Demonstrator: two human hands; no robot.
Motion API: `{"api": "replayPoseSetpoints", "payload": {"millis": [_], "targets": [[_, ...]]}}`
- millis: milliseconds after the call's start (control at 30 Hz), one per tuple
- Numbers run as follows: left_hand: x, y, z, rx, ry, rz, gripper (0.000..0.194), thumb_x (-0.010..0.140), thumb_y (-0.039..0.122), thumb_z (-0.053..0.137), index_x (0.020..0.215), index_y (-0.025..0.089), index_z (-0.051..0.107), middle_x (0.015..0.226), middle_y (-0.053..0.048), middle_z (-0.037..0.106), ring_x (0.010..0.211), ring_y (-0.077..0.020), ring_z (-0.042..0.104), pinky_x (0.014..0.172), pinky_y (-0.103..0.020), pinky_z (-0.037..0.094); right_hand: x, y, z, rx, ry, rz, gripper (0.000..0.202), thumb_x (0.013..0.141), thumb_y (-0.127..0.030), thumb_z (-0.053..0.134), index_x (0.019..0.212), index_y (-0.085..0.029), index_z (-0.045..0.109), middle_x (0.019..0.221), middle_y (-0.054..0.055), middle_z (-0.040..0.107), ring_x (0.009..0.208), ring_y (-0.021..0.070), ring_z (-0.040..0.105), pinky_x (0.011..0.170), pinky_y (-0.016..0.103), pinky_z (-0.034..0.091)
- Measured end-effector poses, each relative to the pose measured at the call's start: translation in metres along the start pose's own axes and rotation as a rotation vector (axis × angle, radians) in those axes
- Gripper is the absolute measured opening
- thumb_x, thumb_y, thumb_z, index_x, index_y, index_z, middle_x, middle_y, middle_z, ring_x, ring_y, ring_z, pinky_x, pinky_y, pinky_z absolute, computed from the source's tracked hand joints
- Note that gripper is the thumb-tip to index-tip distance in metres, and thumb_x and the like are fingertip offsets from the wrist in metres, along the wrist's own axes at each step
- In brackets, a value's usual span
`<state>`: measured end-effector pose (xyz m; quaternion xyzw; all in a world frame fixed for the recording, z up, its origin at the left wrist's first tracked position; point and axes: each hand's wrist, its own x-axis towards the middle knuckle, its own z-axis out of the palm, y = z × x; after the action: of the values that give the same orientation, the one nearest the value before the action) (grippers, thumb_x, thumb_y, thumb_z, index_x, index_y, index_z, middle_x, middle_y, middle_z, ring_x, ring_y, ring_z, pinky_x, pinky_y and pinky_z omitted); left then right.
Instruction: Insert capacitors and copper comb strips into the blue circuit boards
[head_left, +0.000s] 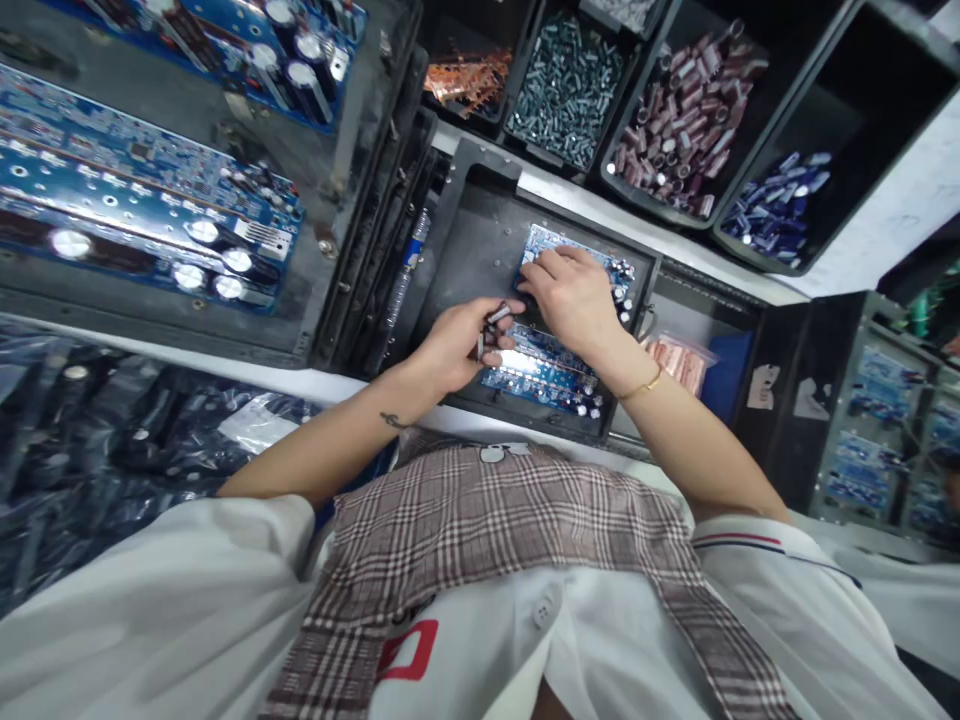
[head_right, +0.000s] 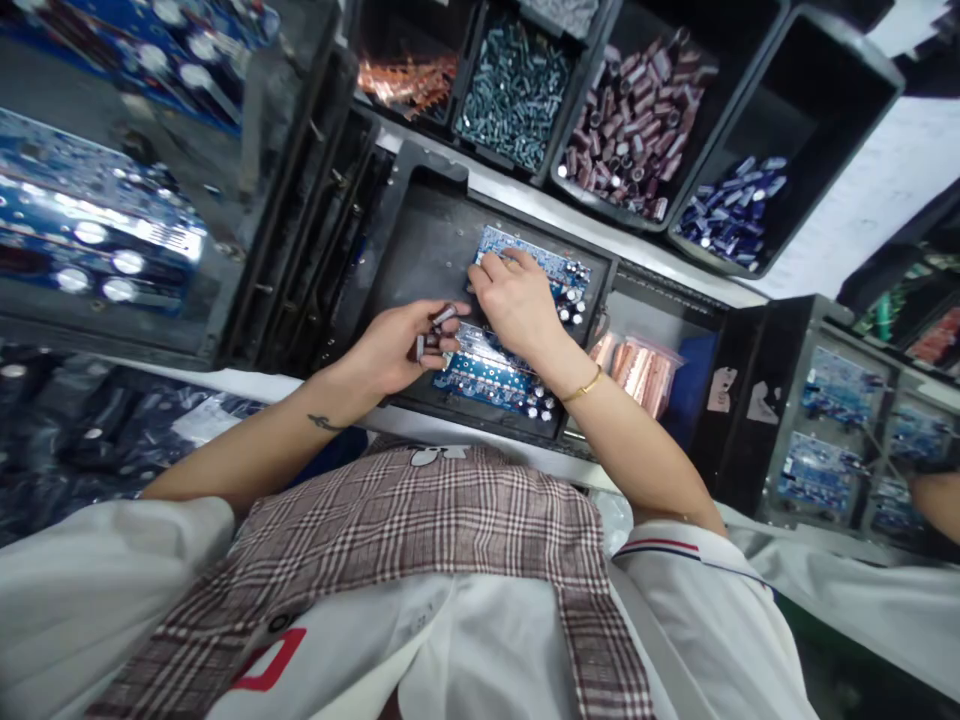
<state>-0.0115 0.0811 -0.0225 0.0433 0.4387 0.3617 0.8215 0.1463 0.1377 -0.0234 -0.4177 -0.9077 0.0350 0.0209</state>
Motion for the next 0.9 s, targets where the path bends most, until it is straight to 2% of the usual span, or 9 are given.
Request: {"api": "replayPoseSetpoints", "payload": {"millis": [100, 200, 267, 333, 400, 467, 633, 767, 900], "targets": [[-0.005, -0.002, 0.003, 0.049, -0.018, 0.065, 0.011, 0.086, 0.019, 0.054, 0.09, 0.012, 0.061, 0.063, 0.001, 0.049, 0.045, -0.0057, 0.047, 0.035, -0.014, 0.023, -0.01, -0.012, -0.009, 0.103, 0.052, 0.108, 0.029, 0.099, -0.03, 0.038, 0.111, -0.023, 0.063, 0.101, 0.008, 0.066, 0.1, 0.0251, 0.059, 0.099, 0.045, 0.038], [-0.022, -0.011, 0.007, 0.143, -0.104, 0.109, 0.014, 0.086, 0.023, 0.058, 0.098, 0.016, 0.062, 0.065, 0.001, 0.053, 0.046, -0.0062, 0.049, 0.036, -0.013, 0.021, -0.04, -0.03, -0.03, 0.242, 0.069, 0.117, 0.027, 0.099, -0.035, 0.04, 0.114, -0.023, 0.06, 0.102, 0.006, 0.067, 0.102, 0.0235, 0.058, 0.099, 0.044, 0.039], [-0.038, -0.021, 0.008, 0.171, -0.158, 0.012, 0.017, 0.086, 0.028, 0.061, 0.097, 0.015, 0.064, 0.072, -0.002, 0.059, 0.047, -0.007, 0.051, 0.036, -0.014, 0.02, -0.069, -0.04, -0.041, 0.278, 0.066, 0.125, 0.025, 0.098, -0.035, 0.042, 0.107, -0.023, 0.061, 0.099, 0.005, 0.068, 0.098, 0.0214, 0.06, 0.101, 0.043, 0.038], [-0.052, -0.033, 0.007, 0.157, -0.165, -0.119, 0.016, 0.084, 0.024, 0.064, 0.094, 0.011, 0.066, 0.086, -0.008, 0.065, 0.049, -0.006, 0.051, 0.036, -0.014, 0.021, -0.101, -0.047, -0.043, 0.257, 0.077, 0.173, 0.02, 0.097, -0.031, 0.045, 0.102, -0.023, 0.062, 0.097, 0.004, 0.069, 0.096, 0.02, 0.061, 0.106, 0.043, 0.036], [-0.061, -0.044, 0.004, 0.142, -0.137, -0.227, 0.014, 0.079, 0.01, 0.064, 0.093, 0.007, 0.068, 0.096, -0.013, 0.067, 0.051, -0.0046, 0.05, 0.037, -0.014, 0.024, -0.128, -0.049, -0.034, 0.228, 0.073, 0.211, 0.017, 0.096, -0.027, 0.047, 0.101, -0.023, 0.063, 0.098, 0.003, 0.07, 0.095, 0.0196, 0.062, 0.11, 0.046, 0.033], [-0.066, -0.053, -0.001, 0.143, -0.122, -0.313, 0.021, 0.075, -0.001, 0.06, 0.094, 0.004, 0.069, 0.094, -0.015, 0.068, 0.054, -0.0056, 0.052, 0.039, -0.015, 0.03, -0.144, -0.05, -0.02, 0.211, 0.059, 0.219, 0.017, 0.096, -0.024, 0.047, 0.102, -0.022, 0.063, 0.099, 0.003, 0.07, 0.094, 0.0193, 0.063, 0.113, 0.049, 0.029], [-0.068, -0.064, -0.008, 0.095, -0.143, -0.35, 0.015, 0.088, 0.006, 0.053, 0.094, 0.004, 0.066, 0.093, -0.019, 0.07, 0.059, -0.0091, 0.056, 0.043, -0.015, 0.036, -0.148, -0.052, 0.003, 0.15, 0.054, 0.212, 0.02, 0.097, -0.023, 0.044, 0.104, -0.019, 0.063, 0.097, 0.004, 0.07, 0.093, 0.0185, 0.064, 0.115, 0.052, 0.027], [-0.07, -0.064, -0.01, 0.138, -0.14, -0.313, 0.024, 0.095, 0.021, 0.047, 0.095, 0.005, 0.064, 0.088, -0.019, 0.07, 0.055, -0.0102, 0.055, 0.038, -0.015, 0.034, -0.146, -0.053, 0.0, 0.126, 0.038, 0.179, 0.02, 0.096, -0.022, 0.044, 0.103, -0.018, 0.063, 0.095, 0.005, 0.069, 0.09, 0.0189, 0.064, 0.114, 0.052, 0.031], [-0.067, -0.063, -0.011, 0.163, -0.136, -0.317, 0.028, 0.095, 0.025, 0.045, 0.101, 0.006, 0.064, 0.073, -0.012, 0.065, 0.054, -0.0117, 0.055, 0.037, -0.016, 0.036, -0.146, -0.054, -0.004, 0.123, 0.022, 0.16, 0.02, 0.096, -0.021, 0.043, 0.101, -0.016, 0.062, 0.096, 0.006, 0.069, 0.088, 0.0198, 0.064, 0.111, 0.051, 0.037]]}}
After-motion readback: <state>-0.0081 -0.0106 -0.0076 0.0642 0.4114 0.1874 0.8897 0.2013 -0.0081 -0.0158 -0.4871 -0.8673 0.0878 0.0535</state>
